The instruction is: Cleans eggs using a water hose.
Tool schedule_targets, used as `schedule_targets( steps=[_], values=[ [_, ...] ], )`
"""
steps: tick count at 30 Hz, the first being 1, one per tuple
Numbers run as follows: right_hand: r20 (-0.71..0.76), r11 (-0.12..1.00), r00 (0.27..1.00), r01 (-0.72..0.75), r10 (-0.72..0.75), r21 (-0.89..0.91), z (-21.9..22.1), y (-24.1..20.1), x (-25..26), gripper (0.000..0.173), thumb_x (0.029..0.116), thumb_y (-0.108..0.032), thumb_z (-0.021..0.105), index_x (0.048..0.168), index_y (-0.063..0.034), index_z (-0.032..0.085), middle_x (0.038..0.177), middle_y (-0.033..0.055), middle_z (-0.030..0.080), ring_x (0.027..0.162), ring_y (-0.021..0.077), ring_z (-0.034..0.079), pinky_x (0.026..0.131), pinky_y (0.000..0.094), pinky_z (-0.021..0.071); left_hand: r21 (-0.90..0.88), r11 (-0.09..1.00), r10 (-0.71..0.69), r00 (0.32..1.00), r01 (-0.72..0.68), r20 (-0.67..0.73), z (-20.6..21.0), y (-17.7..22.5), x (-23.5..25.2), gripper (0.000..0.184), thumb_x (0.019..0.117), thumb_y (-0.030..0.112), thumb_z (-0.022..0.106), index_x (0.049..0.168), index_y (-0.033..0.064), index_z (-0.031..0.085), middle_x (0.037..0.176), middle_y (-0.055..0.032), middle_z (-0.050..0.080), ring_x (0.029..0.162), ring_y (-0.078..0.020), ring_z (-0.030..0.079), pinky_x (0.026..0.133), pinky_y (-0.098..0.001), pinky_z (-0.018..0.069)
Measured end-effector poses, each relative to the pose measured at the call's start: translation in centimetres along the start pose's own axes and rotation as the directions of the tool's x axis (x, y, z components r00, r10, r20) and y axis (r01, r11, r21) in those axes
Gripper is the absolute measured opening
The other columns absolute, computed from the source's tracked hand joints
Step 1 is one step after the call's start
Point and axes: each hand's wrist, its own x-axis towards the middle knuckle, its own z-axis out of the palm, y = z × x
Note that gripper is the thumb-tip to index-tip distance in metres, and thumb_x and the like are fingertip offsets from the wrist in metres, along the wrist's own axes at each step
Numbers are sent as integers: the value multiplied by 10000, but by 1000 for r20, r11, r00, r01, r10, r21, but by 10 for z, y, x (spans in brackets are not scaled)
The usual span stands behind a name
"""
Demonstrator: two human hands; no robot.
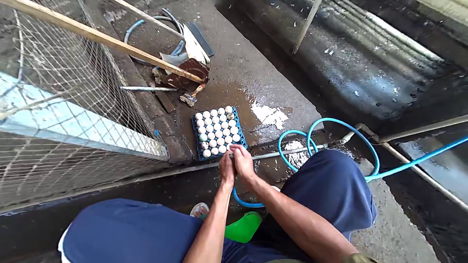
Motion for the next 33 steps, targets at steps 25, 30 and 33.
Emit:
schedule_targets(
  steps=[25,30,33],
  values=[
    [-60,999,998,-11,8,-52,-18,2,10,399,1034,-205,467,1386,-57,583,1244,188,664,1146,285,632,966,510,505,-181,978,-67,978,103,196,5,4,-16,498,1116,336,168,1137,66,586,775,-14,593,585,-60,520,509,-230,446],
    [-25,999,999,40,-41,-36,-7,0,-9,395,1060,-196,386,1341,-16,597,1259,172,655,1180,243,618,1011,469,489,-143,989,46,994,-32,101,6,7,-20,493,1127,200,190,1384,-112,471,1307,-225,572,1172,-170,560,1046,-320,437],
    [-42,999,998,-40,40,23,-15,7,16,383,1047,-199,440,1364,-48,591,1221,182,656,1075,263,641,926,486,520,-77,996,-39,992,48,118,8,7,-19,522,1114,284,139,1140,4,579,840,-47,595,657,-69,543,581,-250,475]
  ],
)
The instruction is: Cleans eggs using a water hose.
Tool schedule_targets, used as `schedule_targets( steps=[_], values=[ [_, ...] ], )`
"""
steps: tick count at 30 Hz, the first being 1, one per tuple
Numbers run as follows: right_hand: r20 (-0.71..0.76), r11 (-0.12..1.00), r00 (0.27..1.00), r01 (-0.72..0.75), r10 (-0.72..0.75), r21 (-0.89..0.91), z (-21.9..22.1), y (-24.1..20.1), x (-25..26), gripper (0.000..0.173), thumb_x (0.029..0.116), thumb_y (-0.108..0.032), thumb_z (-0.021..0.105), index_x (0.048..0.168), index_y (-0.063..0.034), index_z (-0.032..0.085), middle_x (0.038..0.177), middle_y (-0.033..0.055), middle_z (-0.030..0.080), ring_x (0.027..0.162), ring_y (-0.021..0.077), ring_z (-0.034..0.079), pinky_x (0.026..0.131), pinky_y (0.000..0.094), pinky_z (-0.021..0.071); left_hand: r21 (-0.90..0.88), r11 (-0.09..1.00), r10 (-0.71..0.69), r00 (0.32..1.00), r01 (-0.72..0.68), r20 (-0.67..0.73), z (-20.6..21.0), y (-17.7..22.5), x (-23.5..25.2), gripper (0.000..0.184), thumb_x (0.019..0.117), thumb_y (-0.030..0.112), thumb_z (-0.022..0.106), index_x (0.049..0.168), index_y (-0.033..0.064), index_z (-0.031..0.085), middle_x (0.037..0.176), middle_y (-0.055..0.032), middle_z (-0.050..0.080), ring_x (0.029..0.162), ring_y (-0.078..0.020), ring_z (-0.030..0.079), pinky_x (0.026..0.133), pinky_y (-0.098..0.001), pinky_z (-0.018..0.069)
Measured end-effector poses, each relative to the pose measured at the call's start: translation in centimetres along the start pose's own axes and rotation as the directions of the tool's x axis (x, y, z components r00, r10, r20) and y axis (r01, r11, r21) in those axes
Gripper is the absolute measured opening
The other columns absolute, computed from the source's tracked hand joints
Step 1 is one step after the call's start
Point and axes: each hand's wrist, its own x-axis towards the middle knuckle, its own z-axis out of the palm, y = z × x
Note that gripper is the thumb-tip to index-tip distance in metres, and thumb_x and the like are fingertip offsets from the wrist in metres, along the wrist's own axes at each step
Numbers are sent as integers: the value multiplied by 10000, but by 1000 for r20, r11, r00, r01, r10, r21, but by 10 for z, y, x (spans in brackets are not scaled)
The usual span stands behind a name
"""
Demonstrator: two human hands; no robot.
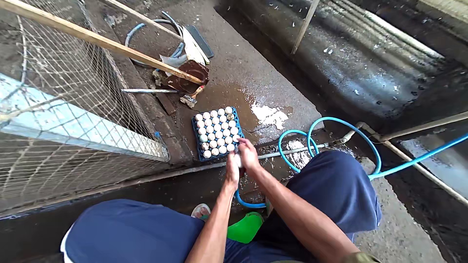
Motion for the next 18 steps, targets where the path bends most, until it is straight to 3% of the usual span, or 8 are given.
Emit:
schedule_targets(
  steps=[1,3,5,8,12,13,16,18],
  values=[
    [-3,998,998,-58,58,39,-1,1,5,369,1075,-236,427,1367,-51,557,1203,177,644,1046,260,639,900,470,529,22,1000,-1,1000,2,-8,1,-1,0,529,1119,296,143,1128,1,582,839,-56,586,649,-79,533,561,-254,467],
    [32,1000,999,-13,13,3,4,-3,-12,404,1094,-258,365,1361,-22,556,1235,187,644,1112,263,631,951,478,517,27,998,55,998,-54,-33,-1,-4,3,502,1115,233,192,1309,-74,538,1174,-187,622,1049,-171,605,930,-341,505],
    [68,993,994,87,-82,-80,8,-4,-26,391,1062,-197,393,1333,-22,614,1287,165,651,1207,247,611,1031,477,485,-26,998,64,997,-65,-31,-4,-6,5,473,1122,176,210,1400,-104,470,1338,-241,567,1216,-211,559,1069,-357,433],
    [7,999,999,-47,47,1,3,-3,-2,369,1044,-184,451,1352,-56,609,1214,191,659,1090,285,638,920,509,519,-7,998,-62,997,62,-45,0,-6,5,500,1111,318,176,1069,51,597,828,-54,610,675,-103,571,574,-280,485],
    [20,996,997,72,-70,-60,11,-1,-22,400,1070,-205,376,1335,-8,602,1280,183,650,1203,261,613,1027,485,483,-8,1000,25,1000,-25,-14,-6,-4,6,493,1127,211,203,1408,-97,469,1337,-250,568,1216,-237,562,1067,-385,436],
    [26,991,994,109,-107,-78,11,1,-23,401,1062,-187,376,1317,-11,631,1291,176,656,1227,255,607,1048,485,472,-28,1000,-3,1000,3,-1,-7,-3,5,497,1132,225,189,1415,-74,469,1330,-225,575,1200,-213,566,1050,-365,445],
    [-10,999,999,-46,46,8,7,2,-3,376,1071,-211,407,1333,-59,631,1236,189,657,1125,282,627,942,514,504,7,998,-64,997,64,-37,-3,-5,7,505,1119,335,178,1089,51,595,854,-59,618,707,-107,588,600,-282,500],
    [-1,999,999,-46,46,-20,10,-1,-12,407,1094,-263,360,1341,-41,595,1240,186,653,1135,276,631,962,501,510,11,1000,16,1000,-16,-21,-7,-6,7,509,1118,259,191,1278,-51,561,1132,-169,629,1023,-183,611,908,-357,509]
  ],
)
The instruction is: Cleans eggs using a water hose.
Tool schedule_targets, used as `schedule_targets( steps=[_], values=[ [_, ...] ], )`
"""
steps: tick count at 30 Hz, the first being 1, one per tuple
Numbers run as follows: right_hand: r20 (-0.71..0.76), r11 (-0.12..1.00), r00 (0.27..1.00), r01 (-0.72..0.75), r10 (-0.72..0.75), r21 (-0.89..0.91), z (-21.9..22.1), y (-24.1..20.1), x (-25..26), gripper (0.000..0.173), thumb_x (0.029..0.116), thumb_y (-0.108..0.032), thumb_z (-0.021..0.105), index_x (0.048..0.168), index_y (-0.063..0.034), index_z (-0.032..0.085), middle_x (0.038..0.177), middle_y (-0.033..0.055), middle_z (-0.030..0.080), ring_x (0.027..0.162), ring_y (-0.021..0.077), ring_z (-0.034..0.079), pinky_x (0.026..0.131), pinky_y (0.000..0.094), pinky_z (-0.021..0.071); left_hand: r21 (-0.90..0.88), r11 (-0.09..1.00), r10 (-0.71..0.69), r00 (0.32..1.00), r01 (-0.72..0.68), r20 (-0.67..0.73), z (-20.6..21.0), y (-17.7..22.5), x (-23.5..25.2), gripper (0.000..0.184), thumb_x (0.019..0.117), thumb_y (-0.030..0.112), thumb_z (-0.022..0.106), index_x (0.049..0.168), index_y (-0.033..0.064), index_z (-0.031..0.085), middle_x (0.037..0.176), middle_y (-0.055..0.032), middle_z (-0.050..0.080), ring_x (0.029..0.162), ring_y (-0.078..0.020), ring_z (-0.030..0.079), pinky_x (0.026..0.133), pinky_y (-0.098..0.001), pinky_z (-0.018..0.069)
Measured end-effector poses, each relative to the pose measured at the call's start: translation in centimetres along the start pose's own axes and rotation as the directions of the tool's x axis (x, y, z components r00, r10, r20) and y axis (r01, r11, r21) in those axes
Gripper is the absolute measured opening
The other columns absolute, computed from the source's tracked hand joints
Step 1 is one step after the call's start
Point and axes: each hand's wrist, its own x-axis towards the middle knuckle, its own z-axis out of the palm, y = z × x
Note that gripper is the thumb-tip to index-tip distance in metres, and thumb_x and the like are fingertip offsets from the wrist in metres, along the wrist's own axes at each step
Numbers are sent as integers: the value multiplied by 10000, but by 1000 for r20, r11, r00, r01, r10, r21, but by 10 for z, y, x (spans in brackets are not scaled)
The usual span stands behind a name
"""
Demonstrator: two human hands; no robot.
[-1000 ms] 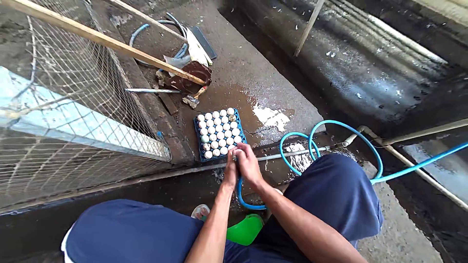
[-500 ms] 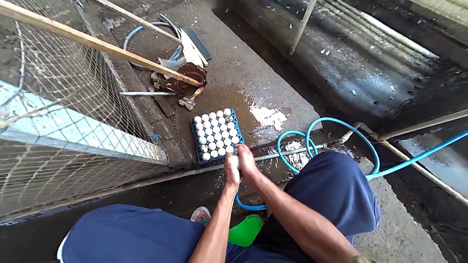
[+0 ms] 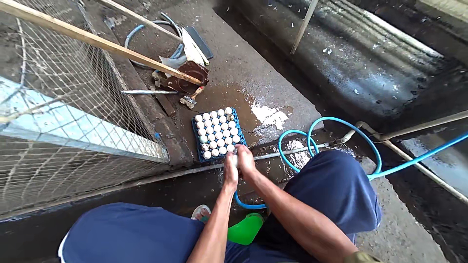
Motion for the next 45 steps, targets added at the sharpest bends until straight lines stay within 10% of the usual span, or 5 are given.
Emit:
schedule_targets(
  steps=[10,16,21,38,45],
  values=[
    [25,979,986,168,-166,-118,3,2,-13,401,1049,-185,411,1367,-29,598,1302,183,650,1221,274,613,1046,493,479,46,998,29,999,-30,25,-4,1,-4,479,1124,173,198,1413,-110,454,1351,-260,558,1234,-240,554,1073,-371,432],
    [62,926,965,-263,256,273,-9,0,25,341,1087,-242,431,1350,-52,536,1123,181,641,966,273,646,826,470,549,-138,980,-120,978,145,171,-8,-5,3,366,1095,332,217,1141,96,493,674,2,512,438,-65,415,386,-217,364],
    [-13,956,959,280,-282,-84,-1,5,-14,424,1047,-177,402,1380,11,586,1419,215,583,1346,290,544,1120,461,443,-119,993,28,995,-17,93,-6,2,-1,468,1129,228,213,1426,-39,457,1354,-161,554,1191,-137,552,1036,-309,451],
    [-35,992,992,123,-124,-27,-2,-2,-13,369,1028,-206,471,1310,-14,610,1226,164,676,1140,260,641,971,502,510,81,996,19,999,-23,46,-6,-9,3,498,1121,218,213,1356,-93,522,1259,-213,612,1133,-208,589,1009,-372,472],
    [217,842,933,-354,288,407,-14,-4,15,365,1093,-301,346,1202,-62,599,959,120,664,774,220,647,661,404,546,-118,977,-140,953,177,270,-20,1,6,309,1081,309,341,1225,84,498,847,-24,569,545,-61,494,463,-208,433]
  ],
)
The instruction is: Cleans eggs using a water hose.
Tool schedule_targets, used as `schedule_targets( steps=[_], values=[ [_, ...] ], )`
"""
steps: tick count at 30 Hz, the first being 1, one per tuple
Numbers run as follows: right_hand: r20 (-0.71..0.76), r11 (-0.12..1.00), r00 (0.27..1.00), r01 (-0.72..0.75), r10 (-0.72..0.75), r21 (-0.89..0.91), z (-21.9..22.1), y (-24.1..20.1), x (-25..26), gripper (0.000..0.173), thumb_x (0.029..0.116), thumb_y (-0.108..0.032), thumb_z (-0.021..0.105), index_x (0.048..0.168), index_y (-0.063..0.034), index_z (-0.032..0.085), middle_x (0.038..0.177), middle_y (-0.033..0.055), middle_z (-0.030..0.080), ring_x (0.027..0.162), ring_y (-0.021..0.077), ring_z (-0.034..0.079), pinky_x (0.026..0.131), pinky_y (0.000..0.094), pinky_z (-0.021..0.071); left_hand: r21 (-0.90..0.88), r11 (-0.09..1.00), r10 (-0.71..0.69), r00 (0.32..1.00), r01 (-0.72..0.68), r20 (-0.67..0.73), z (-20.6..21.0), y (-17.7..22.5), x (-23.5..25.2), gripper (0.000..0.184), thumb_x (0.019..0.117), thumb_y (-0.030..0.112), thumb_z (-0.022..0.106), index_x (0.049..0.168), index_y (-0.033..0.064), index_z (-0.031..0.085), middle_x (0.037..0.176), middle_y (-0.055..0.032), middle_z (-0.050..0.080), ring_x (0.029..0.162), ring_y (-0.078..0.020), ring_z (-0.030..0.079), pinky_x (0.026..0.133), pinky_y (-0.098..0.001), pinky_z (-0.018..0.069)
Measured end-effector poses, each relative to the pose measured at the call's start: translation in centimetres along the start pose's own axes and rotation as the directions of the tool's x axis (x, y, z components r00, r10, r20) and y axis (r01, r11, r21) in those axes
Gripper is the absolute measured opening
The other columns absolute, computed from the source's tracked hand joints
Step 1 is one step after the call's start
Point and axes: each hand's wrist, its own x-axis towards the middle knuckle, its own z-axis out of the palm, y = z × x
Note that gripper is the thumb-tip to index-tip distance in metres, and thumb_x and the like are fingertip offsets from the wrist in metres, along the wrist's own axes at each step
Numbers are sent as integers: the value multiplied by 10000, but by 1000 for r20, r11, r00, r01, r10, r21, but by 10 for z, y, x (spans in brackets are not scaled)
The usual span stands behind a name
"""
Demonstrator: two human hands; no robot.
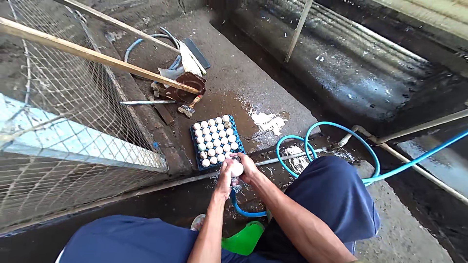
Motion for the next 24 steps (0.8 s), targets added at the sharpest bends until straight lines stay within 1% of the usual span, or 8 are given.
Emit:
schedule_targets(
  steps=[2,5,9,13,16,18,21,24],
  values=[
    [-3,967,979,199,-202,-159,6,4,-11,421,1107,-275,284,1279,-60,602,1067,113,684,802,191,652,640,374,540,-8,999,49,998,-49,-41,-1,2,3,361,1105,351,351,1322,93,481,1016,-53,622,729,-80,592,599,-239,510],
    [49,722,859,457,-509,-520,10,17,-25,431,1049,-213,404,1402,-20,557,1303,170,652,1192,246,631,1002,475,507,46,983,181,980,-177,-82,10,1,-2,488,1124,262,214,1448,-17,449,1393,-155,543,1238,-153,539,1062,-334,445],
    [-112,876,928,287,-354,-388,7,7,-3,398,1057,-213,435,1412,-49,513,1187,194,649,1044,275,645,884,492,530,258,925,321,937,-279,-137,19,-9,-1,477,1072,201,210,1257,-71,556,1173,-157,596,1068,-151,574,949,-331,483],
    [1,727,862,427,-506,-538,10,24,-24,418,1052,-193,407,1407,-24,551,1280,170,667,1188,260,638,1006,500,505,133,953,295,936,-274,-192,21,-5,-5,464,1110,159,216,1338,-128,500,1295,-222,577,1189,-180,553,1059,-321,429],
    [-114,826,909,306,-401,-473,3,14,-1,398,1050,-199,435,1409,-62,541,1190,206,669,1054,310,658,888,536,532,-38,977,203,968,-211,-150,18,-5,-3,525,1051,245,118,1181,6,567,842,-32,648,688,-63,606,617,-242,528],
    [-195,928,947,182,-254,-324,-2,5,10,349,1089,-228,425,1358,-58,567,1162,200,649,1029,295,639,875,503,524,-61,984,161,981,-168,-112,17,-7,-2,534,1047,270,103,1228,14,535,734,-8,593,466,-44,467,407,-197,400],
    [-185,967,959,184,-216,-175,-1,4,4,387,1111,-304,359,1324,-47,555,1060,180,642,894,273,640,747,465,544,54,990,134,983,-128,-127,12,-6,1,406,1089,289,333,1363,31,487,948,-65,591,598,-87,517,502,-245,451],
    [-24,807,880,424,-474,-411,7,22,-18,491,1093,-223,223,1377,7,551,1278,190,637,1157,253,620,969,467,503,127,978,192,954,-166,-232,15,-4,4,408,1101,302,417,1333,-16,524,1158,-141,629,985,-137,616,860,-314,525]
  ],
)
